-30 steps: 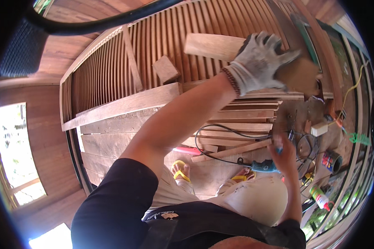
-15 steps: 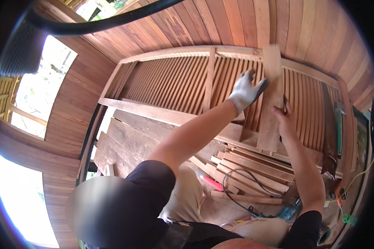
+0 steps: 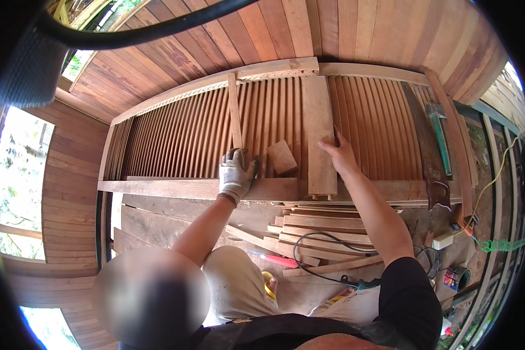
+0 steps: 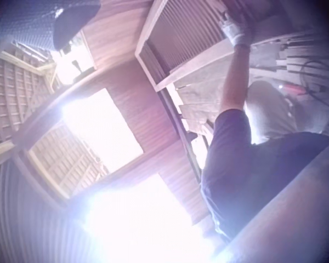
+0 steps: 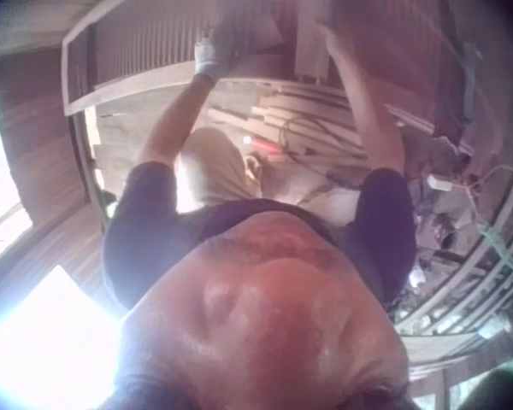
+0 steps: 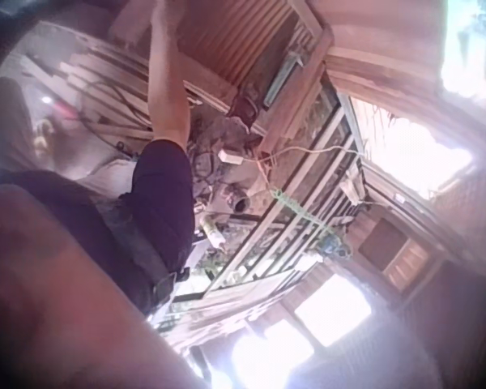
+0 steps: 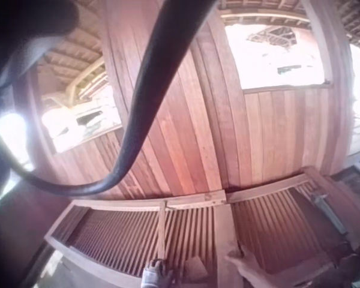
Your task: The person installs wooden slats into a curved wooden structure. They use a power drill to secure the slats and a hand saw to trim excess material. The person also uses a small block of wood to align the slats during installation.
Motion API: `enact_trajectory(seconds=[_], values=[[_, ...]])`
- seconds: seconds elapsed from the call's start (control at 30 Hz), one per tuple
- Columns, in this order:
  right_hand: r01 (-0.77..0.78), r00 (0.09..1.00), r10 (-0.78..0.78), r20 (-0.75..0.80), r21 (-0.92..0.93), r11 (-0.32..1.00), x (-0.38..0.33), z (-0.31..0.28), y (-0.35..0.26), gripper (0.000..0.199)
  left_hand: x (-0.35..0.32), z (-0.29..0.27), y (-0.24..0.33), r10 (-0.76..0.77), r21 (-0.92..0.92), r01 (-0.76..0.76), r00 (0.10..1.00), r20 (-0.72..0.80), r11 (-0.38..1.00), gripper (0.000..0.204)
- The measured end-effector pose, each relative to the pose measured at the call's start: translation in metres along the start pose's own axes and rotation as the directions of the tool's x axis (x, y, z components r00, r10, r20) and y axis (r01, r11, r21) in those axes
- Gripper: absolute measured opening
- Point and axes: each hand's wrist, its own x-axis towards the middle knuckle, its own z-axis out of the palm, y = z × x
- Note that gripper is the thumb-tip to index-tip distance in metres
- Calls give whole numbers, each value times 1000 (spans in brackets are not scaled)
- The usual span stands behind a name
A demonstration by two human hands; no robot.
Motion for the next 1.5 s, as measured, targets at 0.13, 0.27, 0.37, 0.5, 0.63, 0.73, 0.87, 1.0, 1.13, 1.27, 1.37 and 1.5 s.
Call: enact_trajectory(seconds=[0.13, 0.27, 0.37, 0.5, 0.63, 0.73, 0.87, 1.0, 1.13, 1.27, 1.37, 1.5], values=[[-47, 999, 47, 2, 10, 999, 14, 10, -11, 85, 5, -1, -1, 22, -10, -22, 1000, -14, 1000, 38], [-10, 1000, 10, -2, -2, 1000, 28, 18, -4, 85, 4, -2, -3, 51, 17, -51, 998, -28, 999, 37], [-9, 1000, 9, 11, 20, 1000, 33, 19, -1, 85, 5, -6, -2, -8, -20, 9, 999, 43, 1000, 36], [-21, 999, 19, -28, -65, 998, 39, 18, 0, 84, 7, -7, 0, -27, -50, 30, 997, 66, 998, 36], [-142, 990, 142, 8, -23, 990, 45, 19, -13, 82, 4, -9, 5, 22, 23, -23, 1000, 17, 999, 31], [-173, 985, 173, -18, 6, 985, 40, 26, -22, 80, 5, -8, 3, 30, 23, -31, 999, 21, 999, 33], [-130, 987, 127, -102, -22, 991, 50, 27, -7, 75, 6, -7, 4, 0, 23, -1, 999, 47, 1000, 32], [-94, 993, 94, -73, 7, 996, 52, 24, -3, 74, 6, -8, 5, 6, 30, -7, 999, 38, 1000, 31], [-56, 991, 42, -125, -115, 992, 48, 33, -5, 75, 7, -7, 2, -54, -23, 56, 995, 82, 998, 32], [-10, 994, 2, -105, -77, 997, 46, 34, -5, 74, 7, -10, 6, -28, -18, 29, 997, 71, 999, 31], [12, 997, -18, -78, -72, 997, 49, 31, -5, 75, 7, -9, 3, -24, -13, 25, 996, 81, 1000, 30], [-38, 991, 6, -134, -233, 972, 52, 28, -3, 78, 8, -11, 5, -26, 8, 25, 998, 59, 1000, 32]])
